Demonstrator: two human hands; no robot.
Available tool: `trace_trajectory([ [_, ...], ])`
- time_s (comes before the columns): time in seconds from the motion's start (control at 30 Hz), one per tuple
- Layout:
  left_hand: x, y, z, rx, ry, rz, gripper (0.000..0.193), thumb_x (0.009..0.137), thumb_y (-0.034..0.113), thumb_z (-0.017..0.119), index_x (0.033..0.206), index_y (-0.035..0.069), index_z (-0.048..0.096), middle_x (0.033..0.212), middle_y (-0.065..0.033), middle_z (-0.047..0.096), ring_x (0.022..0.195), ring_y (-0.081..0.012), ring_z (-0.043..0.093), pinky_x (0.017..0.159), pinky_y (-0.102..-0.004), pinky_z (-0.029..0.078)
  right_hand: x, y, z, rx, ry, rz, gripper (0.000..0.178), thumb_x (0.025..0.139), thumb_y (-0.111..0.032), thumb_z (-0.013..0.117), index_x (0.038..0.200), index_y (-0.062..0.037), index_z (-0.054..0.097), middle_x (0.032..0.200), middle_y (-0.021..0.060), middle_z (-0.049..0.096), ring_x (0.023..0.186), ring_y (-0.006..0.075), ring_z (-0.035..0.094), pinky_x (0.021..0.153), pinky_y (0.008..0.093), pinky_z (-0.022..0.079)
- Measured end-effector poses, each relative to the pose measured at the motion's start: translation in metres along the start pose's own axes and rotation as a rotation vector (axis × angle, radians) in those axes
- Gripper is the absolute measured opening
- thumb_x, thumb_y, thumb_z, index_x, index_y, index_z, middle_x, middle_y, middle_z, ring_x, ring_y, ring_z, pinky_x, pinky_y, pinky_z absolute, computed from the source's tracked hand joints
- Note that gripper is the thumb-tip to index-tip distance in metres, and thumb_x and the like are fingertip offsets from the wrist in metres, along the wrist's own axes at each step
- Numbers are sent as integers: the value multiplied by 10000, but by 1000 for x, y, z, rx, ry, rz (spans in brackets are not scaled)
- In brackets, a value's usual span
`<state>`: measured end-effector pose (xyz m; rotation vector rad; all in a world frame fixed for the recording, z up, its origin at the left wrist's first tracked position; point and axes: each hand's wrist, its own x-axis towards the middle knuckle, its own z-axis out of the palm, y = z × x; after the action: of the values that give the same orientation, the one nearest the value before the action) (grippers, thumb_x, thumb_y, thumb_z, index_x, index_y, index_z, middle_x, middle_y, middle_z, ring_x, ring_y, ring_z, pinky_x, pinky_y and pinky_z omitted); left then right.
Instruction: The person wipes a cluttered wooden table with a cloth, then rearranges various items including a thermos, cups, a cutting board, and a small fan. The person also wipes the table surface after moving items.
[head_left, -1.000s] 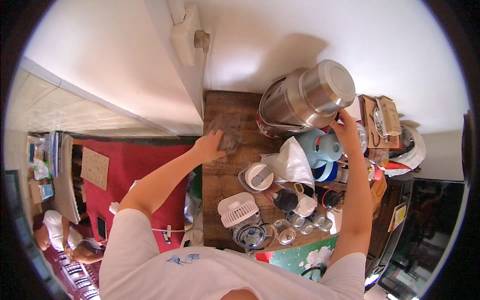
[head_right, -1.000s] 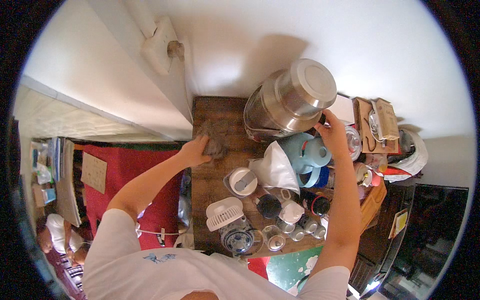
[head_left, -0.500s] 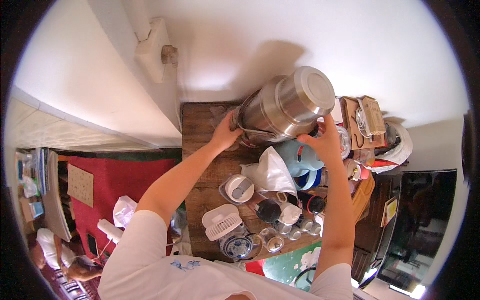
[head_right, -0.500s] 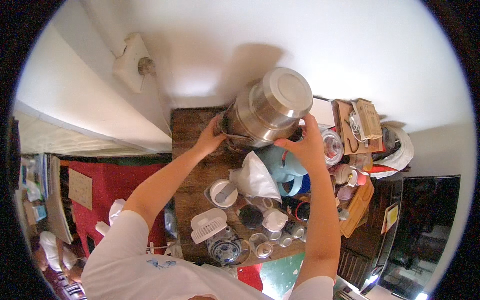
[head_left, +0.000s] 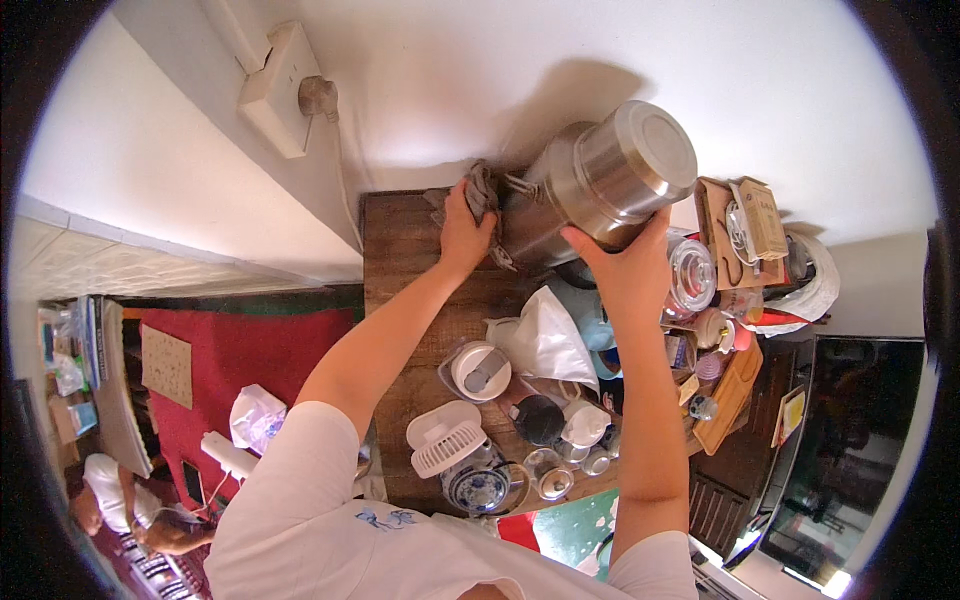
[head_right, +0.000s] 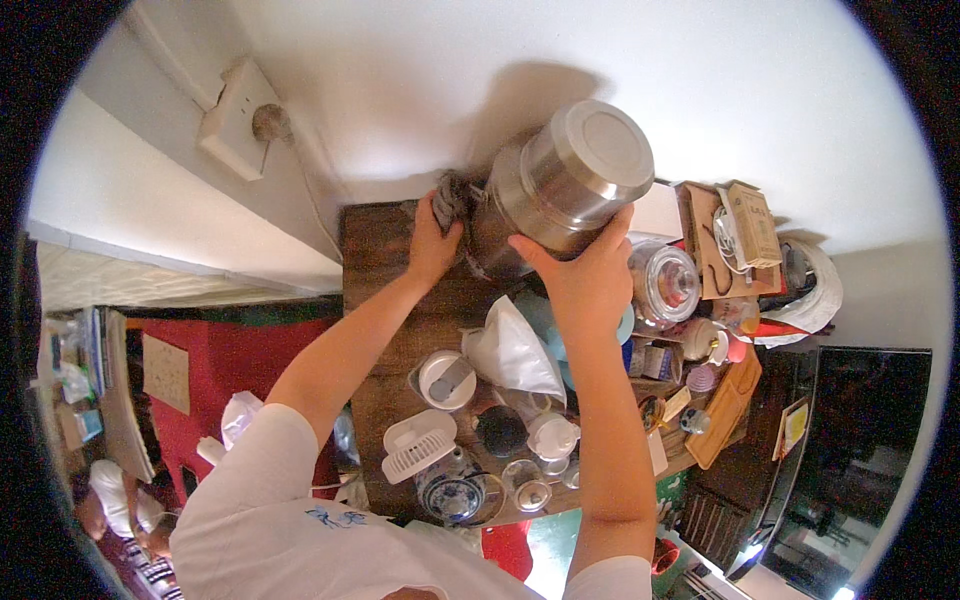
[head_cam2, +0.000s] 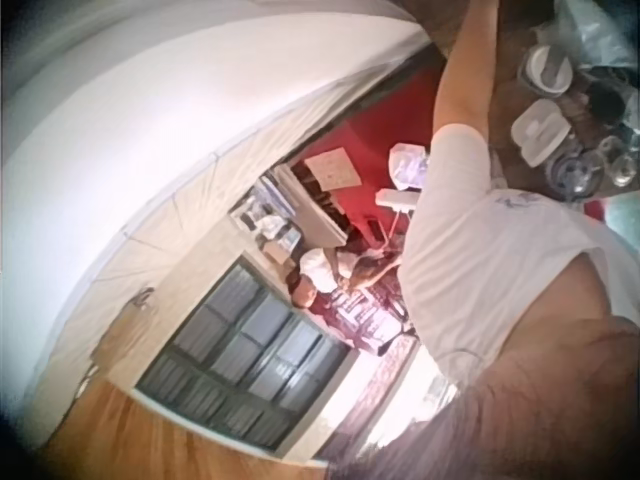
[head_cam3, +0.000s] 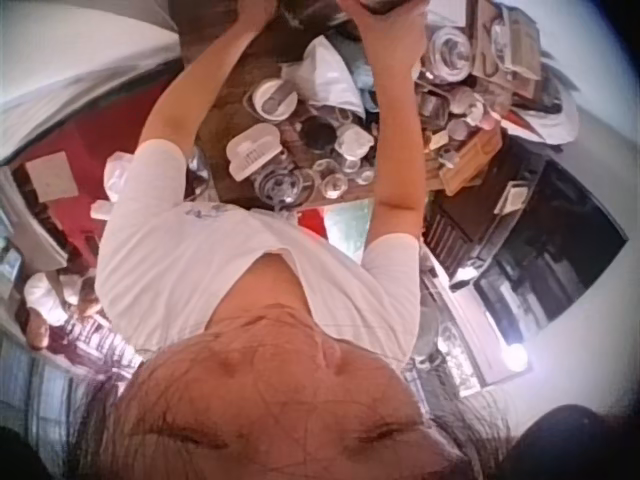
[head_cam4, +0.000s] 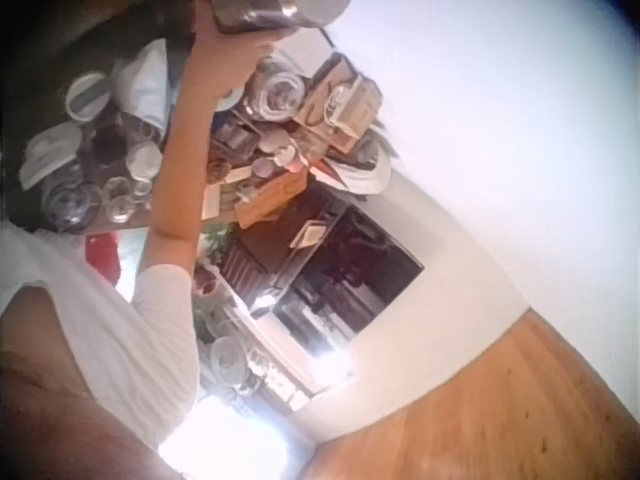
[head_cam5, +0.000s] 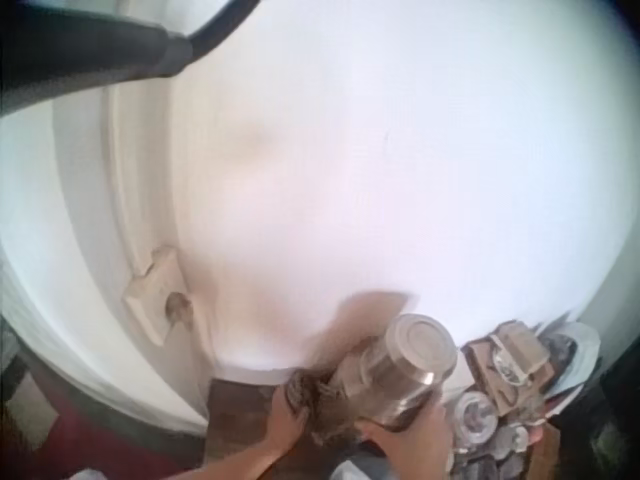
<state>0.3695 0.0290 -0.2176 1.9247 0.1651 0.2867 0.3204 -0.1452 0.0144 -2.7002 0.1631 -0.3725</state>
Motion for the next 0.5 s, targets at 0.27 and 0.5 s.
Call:
trace_trajectory([
  [0.27, -64, -3, -58, 690, -714, 239, 566, 777, 249, 728, 1316, 208, 561, 1449, -172, 395, 1274, -392, 453, 1054, -470, 402, 2, -4, 1, 7, -73, 88, 1252, 593, -647, 815, 1457, 24, 205, 1155, 300, 591, 1019, 448, 623, 848, 475, 513],
  [0.5, -75, -23, -111, 675, -1013, 1071, 508, 744, 307, 737, 1237, 258, 624, 1400, -146, 453, 1314, -359, 410, 1094, -535, 320, -2, 2, 7, 42, 35, 21, 1210, 617, -607, 823, 1462, 8, 213, 1213, 264, 595, 1067, 421, 618, 870, 452, 505],
])
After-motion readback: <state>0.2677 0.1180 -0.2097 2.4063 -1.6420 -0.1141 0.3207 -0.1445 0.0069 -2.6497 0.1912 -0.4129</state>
